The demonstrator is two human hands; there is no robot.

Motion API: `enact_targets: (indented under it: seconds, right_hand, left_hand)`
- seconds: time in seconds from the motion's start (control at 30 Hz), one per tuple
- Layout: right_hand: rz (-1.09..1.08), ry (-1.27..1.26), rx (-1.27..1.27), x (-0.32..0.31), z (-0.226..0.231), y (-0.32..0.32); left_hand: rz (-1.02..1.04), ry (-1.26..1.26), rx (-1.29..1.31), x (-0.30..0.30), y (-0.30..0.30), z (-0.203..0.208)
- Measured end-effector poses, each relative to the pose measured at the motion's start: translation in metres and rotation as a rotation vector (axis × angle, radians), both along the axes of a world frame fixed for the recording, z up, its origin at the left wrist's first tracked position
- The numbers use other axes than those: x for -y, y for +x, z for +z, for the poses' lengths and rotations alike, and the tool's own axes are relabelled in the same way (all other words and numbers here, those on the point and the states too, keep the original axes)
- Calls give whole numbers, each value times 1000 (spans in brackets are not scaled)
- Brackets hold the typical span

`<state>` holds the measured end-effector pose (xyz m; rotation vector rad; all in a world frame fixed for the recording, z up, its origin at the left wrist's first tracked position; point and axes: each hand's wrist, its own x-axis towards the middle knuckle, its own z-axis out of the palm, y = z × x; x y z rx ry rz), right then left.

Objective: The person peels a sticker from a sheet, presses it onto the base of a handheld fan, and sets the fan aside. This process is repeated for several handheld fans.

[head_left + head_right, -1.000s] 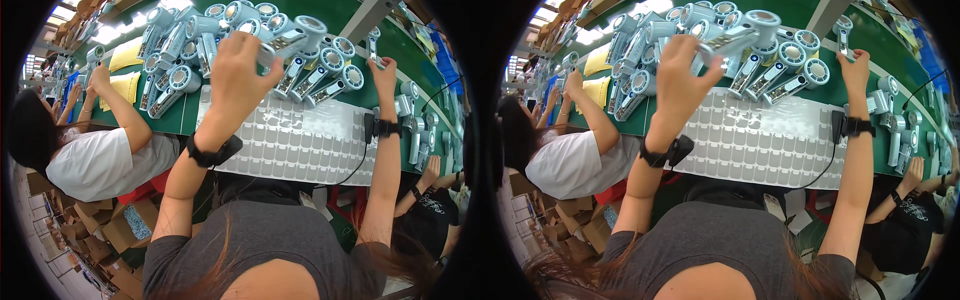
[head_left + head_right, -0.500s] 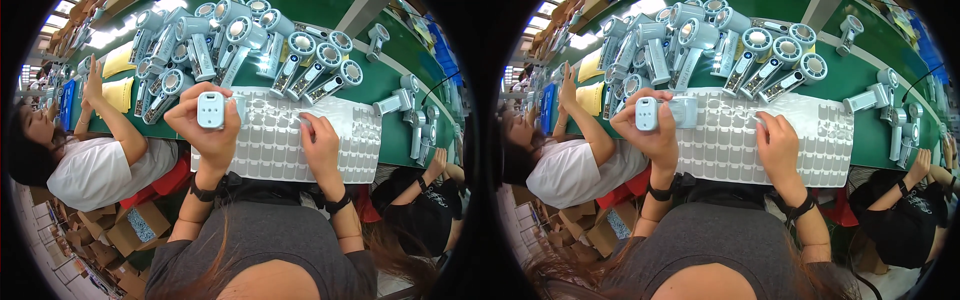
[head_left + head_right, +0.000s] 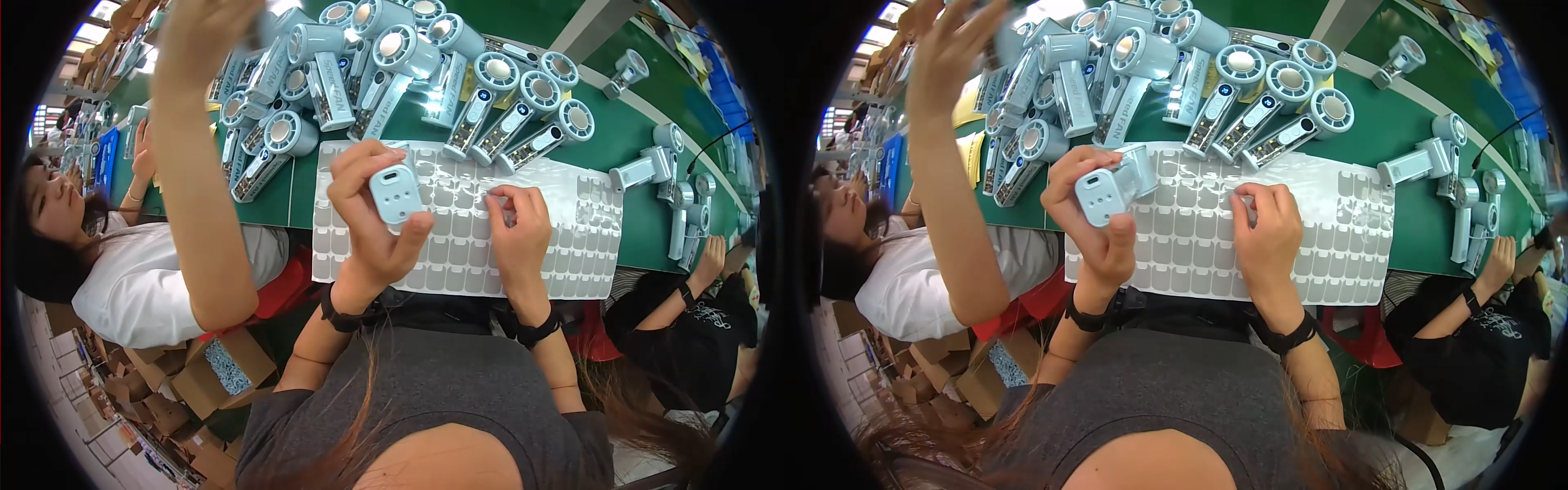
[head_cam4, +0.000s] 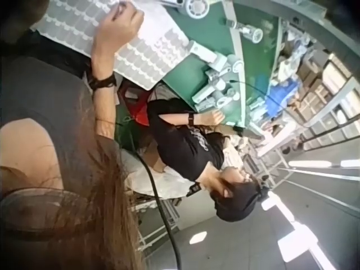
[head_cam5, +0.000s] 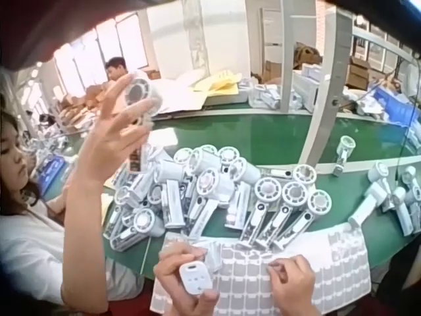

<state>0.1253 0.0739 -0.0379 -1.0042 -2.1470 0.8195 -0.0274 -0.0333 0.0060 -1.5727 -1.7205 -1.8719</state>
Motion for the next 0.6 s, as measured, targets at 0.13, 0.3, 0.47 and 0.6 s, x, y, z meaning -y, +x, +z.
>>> enact_targets:
  seconds: [0.13,0.3,0.47,0.6]
  right_hand:
    - [58,24,-62,0,6,-1]
    - [269,-632,-509,-4,51,12]
    - [435,-923,-508,-19,112,20]
    - [476,-989,-433,-16,124,-4]
  left_hand:
    - [21,-41,25,-1,8,1]
    - [-139,-96,43,-1,14,-1]
    - [-211,-168,50,-2,22,-2]
    - [-218,-191,93,-1,23,3]
